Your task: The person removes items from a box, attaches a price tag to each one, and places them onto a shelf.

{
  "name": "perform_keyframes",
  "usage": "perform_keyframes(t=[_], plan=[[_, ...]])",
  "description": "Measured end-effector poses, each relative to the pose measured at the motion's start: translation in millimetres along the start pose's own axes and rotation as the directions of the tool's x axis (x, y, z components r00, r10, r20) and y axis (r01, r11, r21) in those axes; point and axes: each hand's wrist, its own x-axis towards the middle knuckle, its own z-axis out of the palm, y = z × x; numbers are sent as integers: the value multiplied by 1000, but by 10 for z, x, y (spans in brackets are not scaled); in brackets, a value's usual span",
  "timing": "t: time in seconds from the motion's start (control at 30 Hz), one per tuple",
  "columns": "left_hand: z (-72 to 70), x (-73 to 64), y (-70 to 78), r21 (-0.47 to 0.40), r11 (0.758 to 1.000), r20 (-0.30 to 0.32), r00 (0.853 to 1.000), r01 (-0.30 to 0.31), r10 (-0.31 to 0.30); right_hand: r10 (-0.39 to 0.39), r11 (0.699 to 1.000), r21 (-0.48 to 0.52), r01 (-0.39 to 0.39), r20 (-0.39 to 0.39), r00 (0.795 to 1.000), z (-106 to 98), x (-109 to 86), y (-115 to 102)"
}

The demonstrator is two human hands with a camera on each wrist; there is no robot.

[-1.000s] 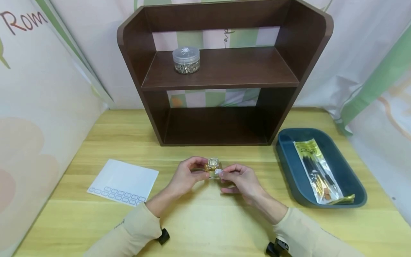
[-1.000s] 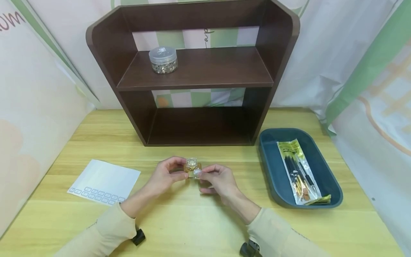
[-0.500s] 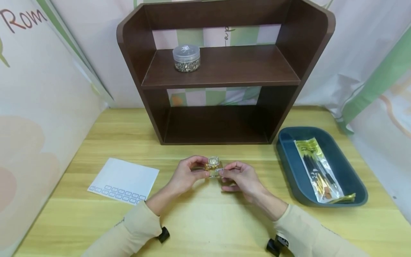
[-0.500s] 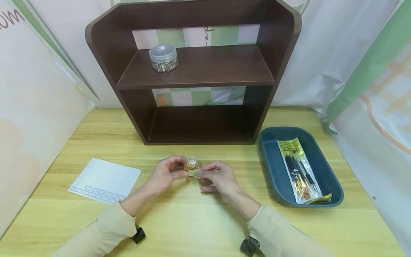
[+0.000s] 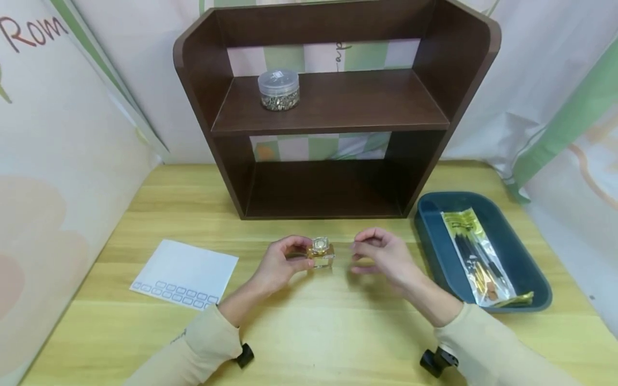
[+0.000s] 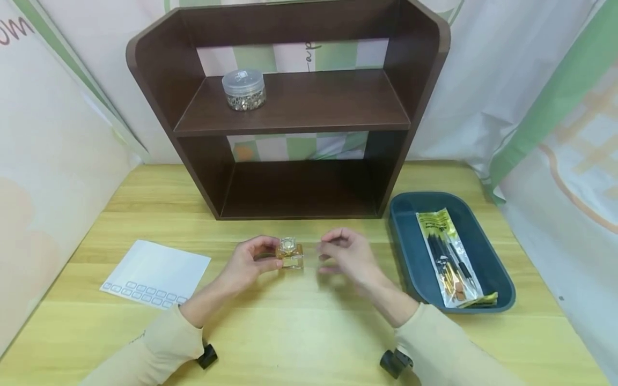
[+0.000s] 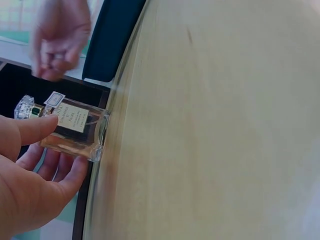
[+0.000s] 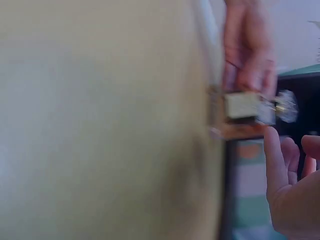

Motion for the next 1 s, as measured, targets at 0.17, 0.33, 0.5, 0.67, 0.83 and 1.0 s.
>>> perform_keyframes(t=[0.17, 0.33, 0.5, 0.67, 0.83, 1.0], plan=[[-3, -31, -17, 13, 1000, -5, 1000, 6, -6, -206, 976, -65, 208, 39, 978, -154, -100, -357], [-3, -48, -16, 11, 1000, -6, 1000, 11, -11, -401, 905, -143, 400, 24, 916, -322, -193, -761], [-8, -57, -25, 10, 1000, -6, 1000, 4, -4, -506, 847, -243, 472, -98, 857, -507, -213, -1173], [-11, -67, -38, 15, 1000, -5, 1000, 4, -4, -608, 794, -192, 577, -232, 759, -714, -117, -1517], [-8, -77, -36, 19, 1000, 1, 1000, 9, -9, -608, 794, -255, 552, -329, 723, -904, 12, -1811], [-11, -70, -39, 28, 1000, 3, 1000, 5, -5, -531, 844, -274, 461, -300, 793, -1083, 166, -2036]])
